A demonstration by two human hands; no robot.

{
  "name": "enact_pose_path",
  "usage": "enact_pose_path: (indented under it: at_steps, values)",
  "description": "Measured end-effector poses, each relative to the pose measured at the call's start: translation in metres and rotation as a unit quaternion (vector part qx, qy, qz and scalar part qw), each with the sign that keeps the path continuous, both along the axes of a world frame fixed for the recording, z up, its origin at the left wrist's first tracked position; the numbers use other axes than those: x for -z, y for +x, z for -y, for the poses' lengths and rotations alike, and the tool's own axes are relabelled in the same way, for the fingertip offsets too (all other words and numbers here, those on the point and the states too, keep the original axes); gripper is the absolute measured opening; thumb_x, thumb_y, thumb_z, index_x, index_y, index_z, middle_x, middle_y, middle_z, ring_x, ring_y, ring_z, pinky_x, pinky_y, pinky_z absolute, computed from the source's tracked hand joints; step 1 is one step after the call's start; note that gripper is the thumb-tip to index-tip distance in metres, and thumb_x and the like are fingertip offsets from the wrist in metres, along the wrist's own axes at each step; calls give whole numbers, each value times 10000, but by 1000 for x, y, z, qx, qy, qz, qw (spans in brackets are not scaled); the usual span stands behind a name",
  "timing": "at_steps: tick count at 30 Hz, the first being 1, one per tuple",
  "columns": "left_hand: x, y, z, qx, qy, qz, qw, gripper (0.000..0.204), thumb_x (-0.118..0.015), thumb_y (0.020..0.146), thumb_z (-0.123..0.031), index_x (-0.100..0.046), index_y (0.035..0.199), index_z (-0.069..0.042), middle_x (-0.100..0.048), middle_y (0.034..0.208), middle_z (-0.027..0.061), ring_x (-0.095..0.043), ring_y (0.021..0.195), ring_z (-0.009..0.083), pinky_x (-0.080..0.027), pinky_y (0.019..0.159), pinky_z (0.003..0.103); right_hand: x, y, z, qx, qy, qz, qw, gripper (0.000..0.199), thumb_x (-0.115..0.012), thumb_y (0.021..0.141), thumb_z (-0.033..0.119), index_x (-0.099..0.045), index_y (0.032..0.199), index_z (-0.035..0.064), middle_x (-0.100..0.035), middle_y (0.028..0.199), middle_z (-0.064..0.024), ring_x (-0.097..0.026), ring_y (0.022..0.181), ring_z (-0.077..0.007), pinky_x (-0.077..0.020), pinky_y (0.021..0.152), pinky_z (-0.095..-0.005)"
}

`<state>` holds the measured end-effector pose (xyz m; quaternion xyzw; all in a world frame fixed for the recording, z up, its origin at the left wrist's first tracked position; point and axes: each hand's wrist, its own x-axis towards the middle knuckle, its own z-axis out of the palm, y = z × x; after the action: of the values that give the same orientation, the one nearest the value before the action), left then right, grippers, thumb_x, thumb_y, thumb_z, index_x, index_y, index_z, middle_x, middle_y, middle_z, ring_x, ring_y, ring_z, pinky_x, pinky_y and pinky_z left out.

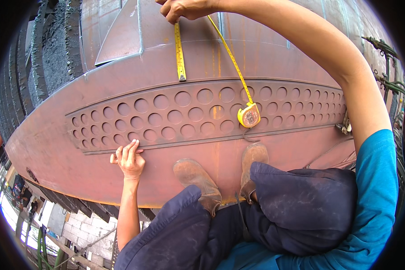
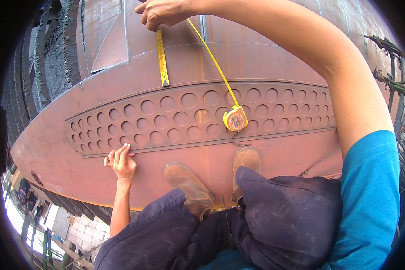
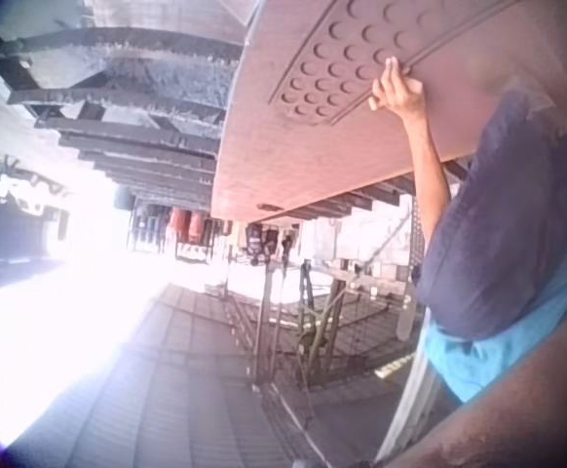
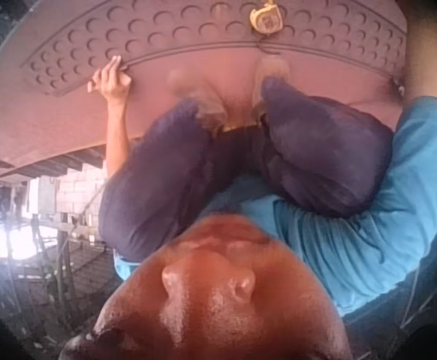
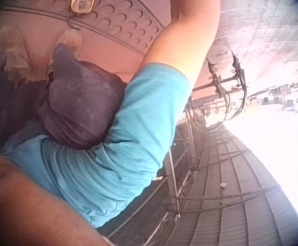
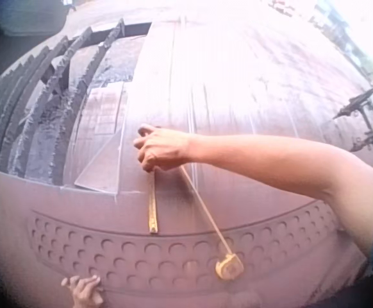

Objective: The person uses a tape measure to take multiple measurements on a large, perforated metal sheet. They then reposition a plasma cutting torch on the sheet and adjust its control panel.

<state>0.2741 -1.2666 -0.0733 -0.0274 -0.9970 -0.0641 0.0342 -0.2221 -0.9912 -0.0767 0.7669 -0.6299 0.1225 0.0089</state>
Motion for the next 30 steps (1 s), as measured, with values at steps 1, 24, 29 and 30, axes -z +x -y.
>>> enact_pose_path:
  at_steps: [1,24,29,30]
  values:
    - [0,0,0,-1,-1,2,1000,387,-756,742,-54,-776,1085,-232,-737,1083,-145,-580,1063,162,-255,985,400,0,0,0,2,3,0,1000,128,-684,773,115,-721,711,222,-693,824,69,-611,981,-206,-418,1013,-489]
    - [5,10,6,2,-5,5,1000,440,-771,766,-75,-783,1167,-257,-741,1161,-157,-563,1115,163,-235,1039,404,-3,3,-5,15,0,-13,1000,122,-700,790,119,-741,725,214,-700,812,54,-623,989,-207,-414,1038,-483]
    - [4,11,8,1,-7,11,1000,450,-780,764,-71,-783,1173,-259,-743,1159,-154,-567,1091,164,-243,1030,404,-2,4,-3,16,7,-14,1000,122,-703,792,116,-750,734,213,-711,826,53,-624,991,-206,-410,1047,-485]
    - [5,10,7,2,-4,8,1000,457,-775,764,-60,-783,1176,-259,-743,1158,-154,-568,1084,166,-245,1028,404,-2,3,-4,16,6,-12,1000,123,-703,791,114,-751,736,213,-711,827,53,-624,991,-206,-409,1048,-486]
